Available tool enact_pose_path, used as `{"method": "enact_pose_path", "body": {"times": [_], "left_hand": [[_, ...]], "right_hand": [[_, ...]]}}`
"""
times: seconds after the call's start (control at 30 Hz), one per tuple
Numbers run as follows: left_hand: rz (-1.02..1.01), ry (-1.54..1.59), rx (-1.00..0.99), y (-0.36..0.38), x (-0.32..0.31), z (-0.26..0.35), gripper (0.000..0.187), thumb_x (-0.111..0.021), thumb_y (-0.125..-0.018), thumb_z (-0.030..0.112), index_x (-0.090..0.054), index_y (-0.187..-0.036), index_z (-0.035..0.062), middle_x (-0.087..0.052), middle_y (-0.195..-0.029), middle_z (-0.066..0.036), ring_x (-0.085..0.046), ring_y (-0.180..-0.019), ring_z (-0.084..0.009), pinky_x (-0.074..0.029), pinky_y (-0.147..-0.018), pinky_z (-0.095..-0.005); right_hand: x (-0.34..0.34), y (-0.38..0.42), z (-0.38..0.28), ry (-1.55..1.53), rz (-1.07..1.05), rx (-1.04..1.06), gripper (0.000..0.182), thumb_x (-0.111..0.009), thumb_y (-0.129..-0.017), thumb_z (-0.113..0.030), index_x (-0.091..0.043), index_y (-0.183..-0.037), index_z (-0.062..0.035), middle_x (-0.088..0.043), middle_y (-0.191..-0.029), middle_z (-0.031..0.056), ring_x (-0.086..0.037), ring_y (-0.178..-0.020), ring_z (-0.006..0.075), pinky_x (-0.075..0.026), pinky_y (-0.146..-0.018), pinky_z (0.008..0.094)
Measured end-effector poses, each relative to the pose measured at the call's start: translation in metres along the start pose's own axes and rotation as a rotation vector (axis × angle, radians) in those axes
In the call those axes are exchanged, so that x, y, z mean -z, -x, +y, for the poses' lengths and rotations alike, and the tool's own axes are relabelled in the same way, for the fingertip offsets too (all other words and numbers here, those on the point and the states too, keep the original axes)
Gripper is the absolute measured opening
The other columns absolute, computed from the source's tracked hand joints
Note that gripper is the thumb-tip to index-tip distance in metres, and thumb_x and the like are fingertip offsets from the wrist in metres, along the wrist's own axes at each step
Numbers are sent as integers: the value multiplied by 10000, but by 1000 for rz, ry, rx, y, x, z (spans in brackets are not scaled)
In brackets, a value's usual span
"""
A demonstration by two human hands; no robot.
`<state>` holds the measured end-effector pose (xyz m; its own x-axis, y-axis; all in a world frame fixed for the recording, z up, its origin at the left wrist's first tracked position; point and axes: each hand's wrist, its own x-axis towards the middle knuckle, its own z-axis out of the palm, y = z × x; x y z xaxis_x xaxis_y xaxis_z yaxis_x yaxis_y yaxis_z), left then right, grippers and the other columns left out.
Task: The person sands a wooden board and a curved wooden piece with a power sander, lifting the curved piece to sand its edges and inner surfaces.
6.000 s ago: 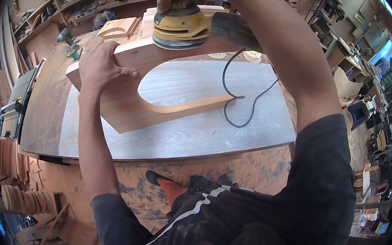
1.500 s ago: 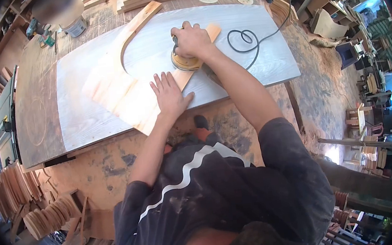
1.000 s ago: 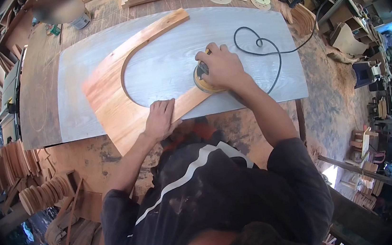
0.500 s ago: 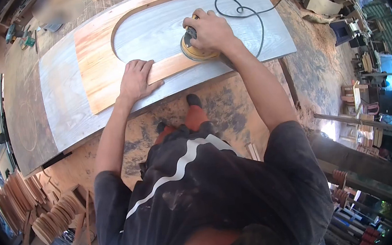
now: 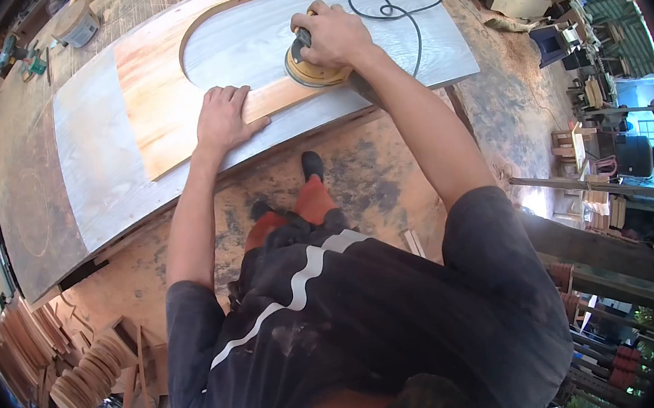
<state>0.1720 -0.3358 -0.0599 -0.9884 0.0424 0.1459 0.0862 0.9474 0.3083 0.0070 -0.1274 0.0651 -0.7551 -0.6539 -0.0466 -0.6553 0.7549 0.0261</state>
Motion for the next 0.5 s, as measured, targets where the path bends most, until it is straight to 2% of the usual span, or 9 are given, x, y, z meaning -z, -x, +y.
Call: {"method": "enact_pose_path", "body": {"times": [0.17,0.37,0.5], "left_hand": [[28,-7,-10,1,-7,-5,810,-800,-789,618,-674,-1338,35,-694,-1207,-171,-588,-1212,-366,-413,-1144,-460],[67,25,-31,2,-7,-4,775,-831,-778,570,-675,-1315,33,-689,-1193,-175,-594,-1186,-378,-435,-1105,-465],[45,-29,-23,-1,-6,-3,794,-810,-787,598,-678,-1331,35,-686,-1224,-169,-579,-1228,-367,-418,-1138,-460]], "right_hand": [[-2,-20,15,-13,8,-22,445,-737,-855,-333,-670,-1292,-279,-621,-1348,126,-628,-1240,380,-558,-1025,493],[-6,9,3,24,51,24,430,-720,-836,-359,-681,-1256,-274,-630,-1351,124,-654,-1194,366,-581,-994,482],[1,-6,4,30,23,29,438,-713,-847,-348,-662,-1277,-281,-615,-1377,114,-654,-1193,364,-583,-997,484]]}}
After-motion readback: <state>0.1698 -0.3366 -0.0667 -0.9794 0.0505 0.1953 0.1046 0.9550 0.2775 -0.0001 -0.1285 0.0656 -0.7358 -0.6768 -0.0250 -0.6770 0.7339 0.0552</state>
